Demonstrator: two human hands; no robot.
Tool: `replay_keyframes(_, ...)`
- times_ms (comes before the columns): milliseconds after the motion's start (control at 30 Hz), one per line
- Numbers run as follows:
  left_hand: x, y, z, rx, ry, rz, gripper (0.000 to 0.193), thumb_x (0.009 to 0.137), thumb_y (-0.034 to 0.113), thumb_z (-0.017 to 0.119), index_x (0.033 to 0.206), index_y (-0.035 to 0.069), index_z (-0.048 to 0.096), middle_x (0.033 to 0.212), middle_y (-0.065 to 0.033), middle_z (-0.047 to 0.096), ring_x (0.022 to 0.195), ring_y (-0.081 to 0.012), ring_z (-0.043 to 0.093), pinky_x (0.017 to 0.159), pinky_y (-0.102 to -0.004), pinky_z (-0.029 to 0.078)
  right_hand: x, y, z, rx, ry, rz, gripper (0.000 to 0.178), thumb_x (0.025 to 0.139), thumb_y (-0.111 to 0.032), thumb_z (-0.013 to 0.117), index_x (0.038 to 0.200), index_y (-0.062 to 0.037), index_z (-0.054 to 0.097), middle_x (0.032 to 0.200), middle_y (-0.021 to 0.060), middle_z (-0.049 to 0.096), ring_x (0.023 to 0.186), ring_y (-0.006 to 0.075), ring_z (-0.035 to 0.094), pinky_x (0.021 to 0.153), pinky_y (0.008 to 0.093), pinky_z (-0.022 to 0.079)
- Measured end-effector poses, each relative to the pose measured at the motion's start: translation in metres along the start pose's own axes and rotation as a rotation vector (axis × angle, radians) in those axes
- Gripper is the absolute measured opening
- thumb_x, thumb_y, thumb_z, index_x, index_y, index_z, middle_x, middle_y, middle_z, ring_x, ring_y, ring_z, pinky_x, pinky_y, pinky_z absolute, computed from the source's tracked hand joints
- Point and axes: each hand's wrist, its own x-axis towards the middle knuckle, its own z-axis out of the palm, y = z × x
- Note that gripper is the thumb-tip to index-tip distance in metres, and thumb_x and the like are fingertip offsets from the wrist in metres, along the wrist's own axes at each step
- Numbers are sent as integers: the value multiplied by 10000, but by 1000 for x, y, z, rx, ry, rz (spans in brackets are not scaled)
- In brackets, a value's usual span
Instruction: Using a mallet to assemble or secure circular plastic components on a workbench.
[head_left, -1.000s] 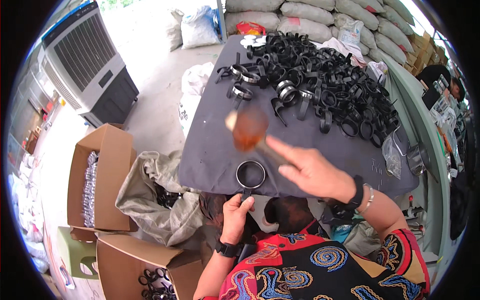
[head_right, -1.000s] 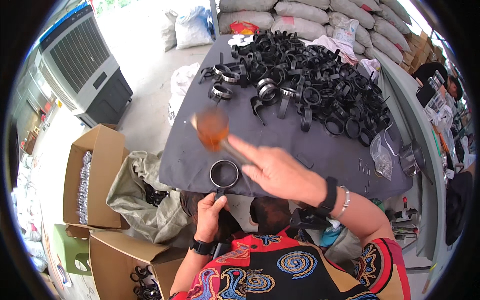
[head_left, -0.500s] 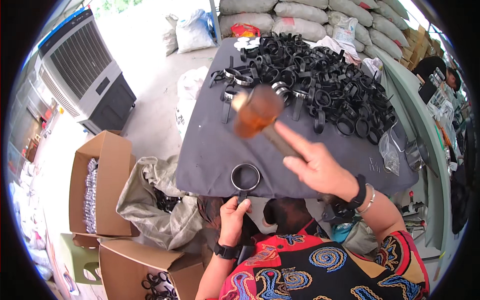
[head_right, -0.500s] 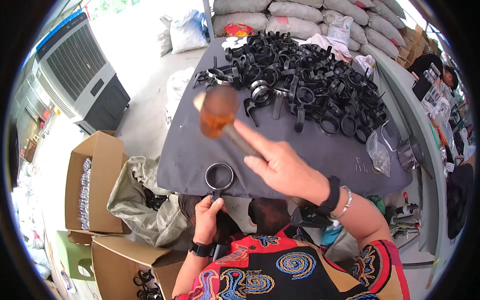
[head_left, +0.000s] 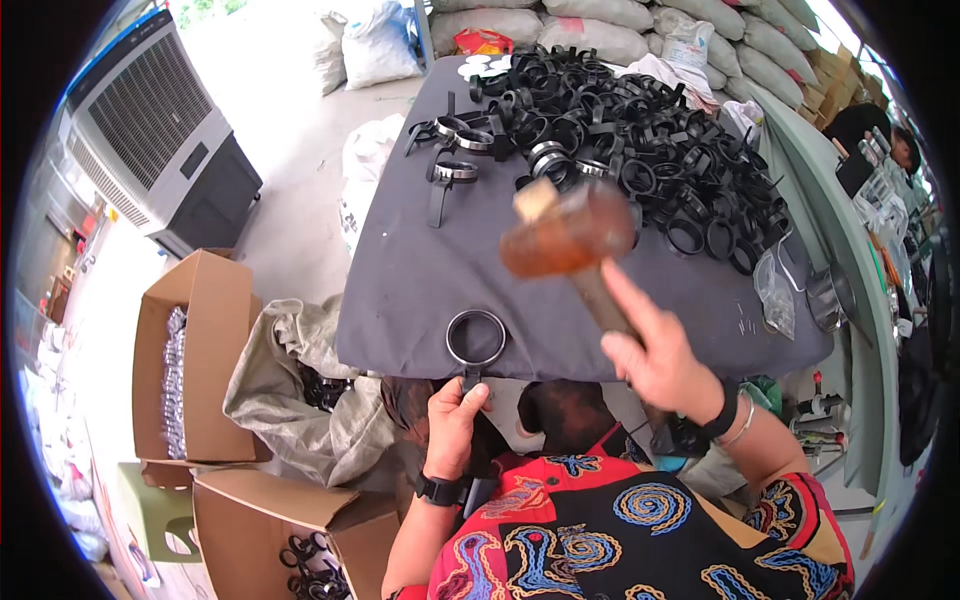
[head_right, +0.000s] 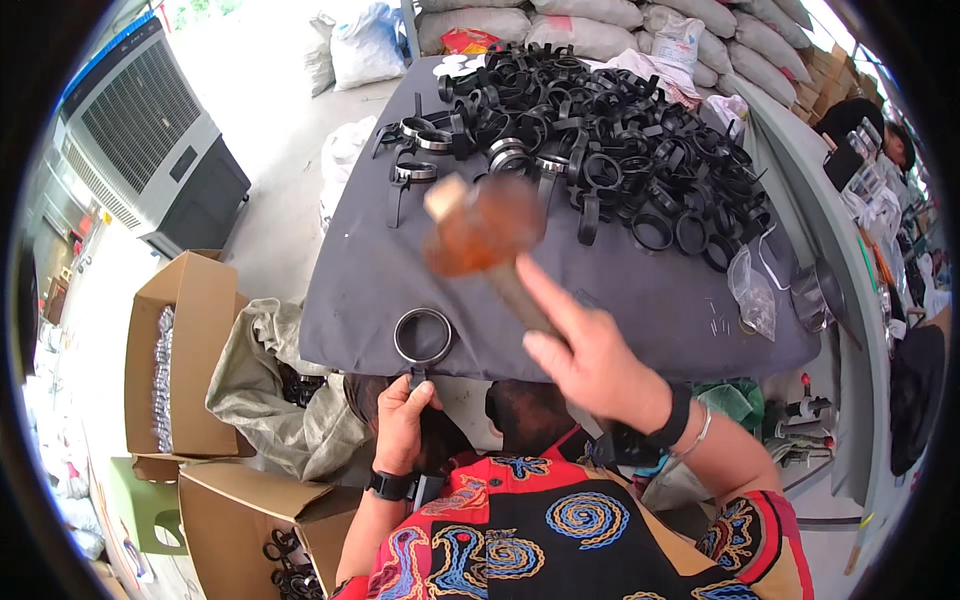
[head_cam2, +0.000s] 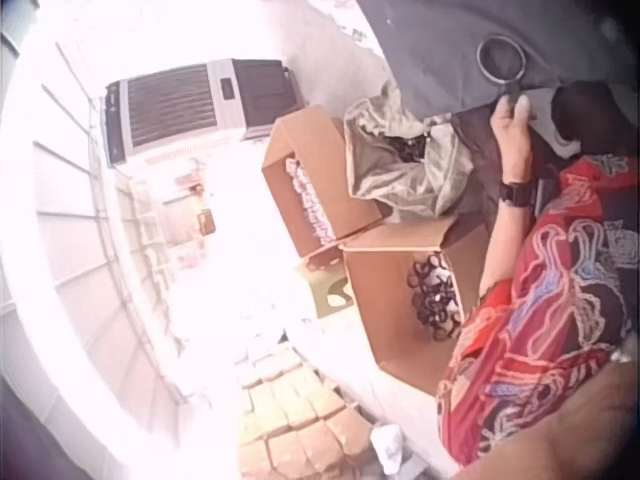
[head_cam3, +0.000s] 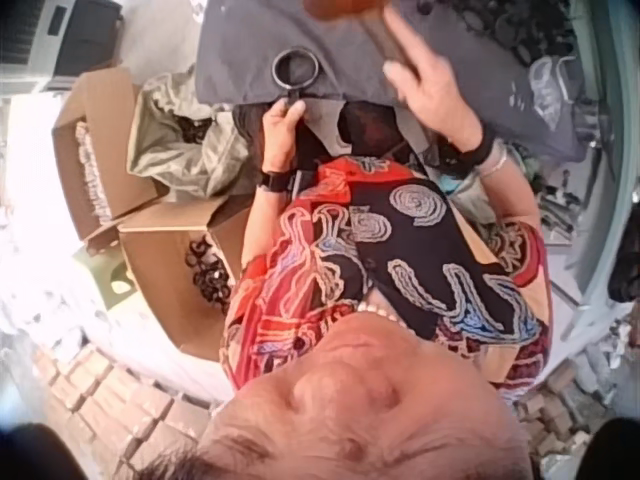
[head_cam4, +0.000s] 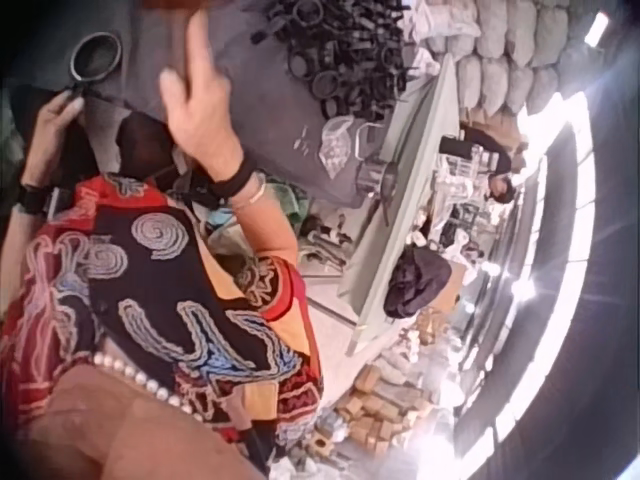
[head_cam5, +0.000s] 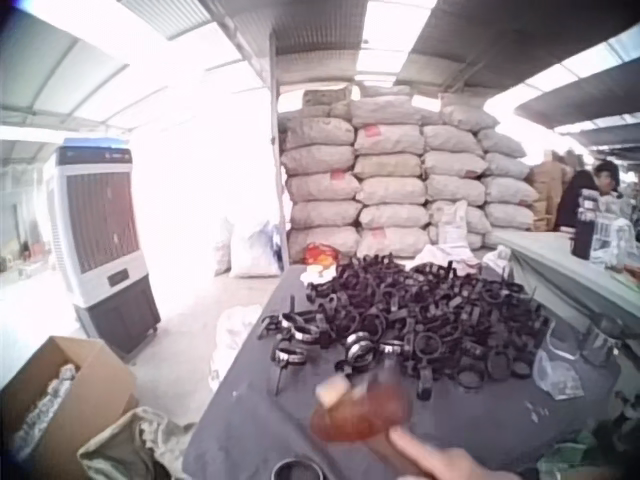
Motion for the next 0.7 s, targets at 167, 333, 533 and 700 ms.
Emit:
replay_keyframes(167,16,2,4,53,26,-20,129,895,134,638,807,44,612,729,20,601,686,-63,511,674,-232,410,-29,50,30,-70,-280,29,669,861,-100,585,1462,-69,292,1023,268,616,846,423,617,756,427,493)
replay_keyframes(333,2,-7,-5,19,11,-25,127,895,142,640,818,46,610,741,23,598,689,-61,507,674,-231,405,-19,20,21,14,-221,-104,656,867,-108,590,1462,-84,314,885,240,612,738,391,607,693,391,491)
replay_keyframes(533,-2,-6,-1,-19,28,-55,145,890,180,658,844,47,622,736,37,579,699,-60,498,675,-231,403,-13,16,39,-293,-475,-91,679,854,-157,618,1467,-204,332,698,140,534,551,327,539,553,447,475)
replay_keyframes(700,0,-8,-4,-5,-14,-15,119,898,158,645,879,41,635,747,32,589,709,-56,504,673,-230,406,22,-22,40,-251,-300,-306,652,874,-178,573,1472,-224,320,739,156,556,557,340,557,524,453,466)
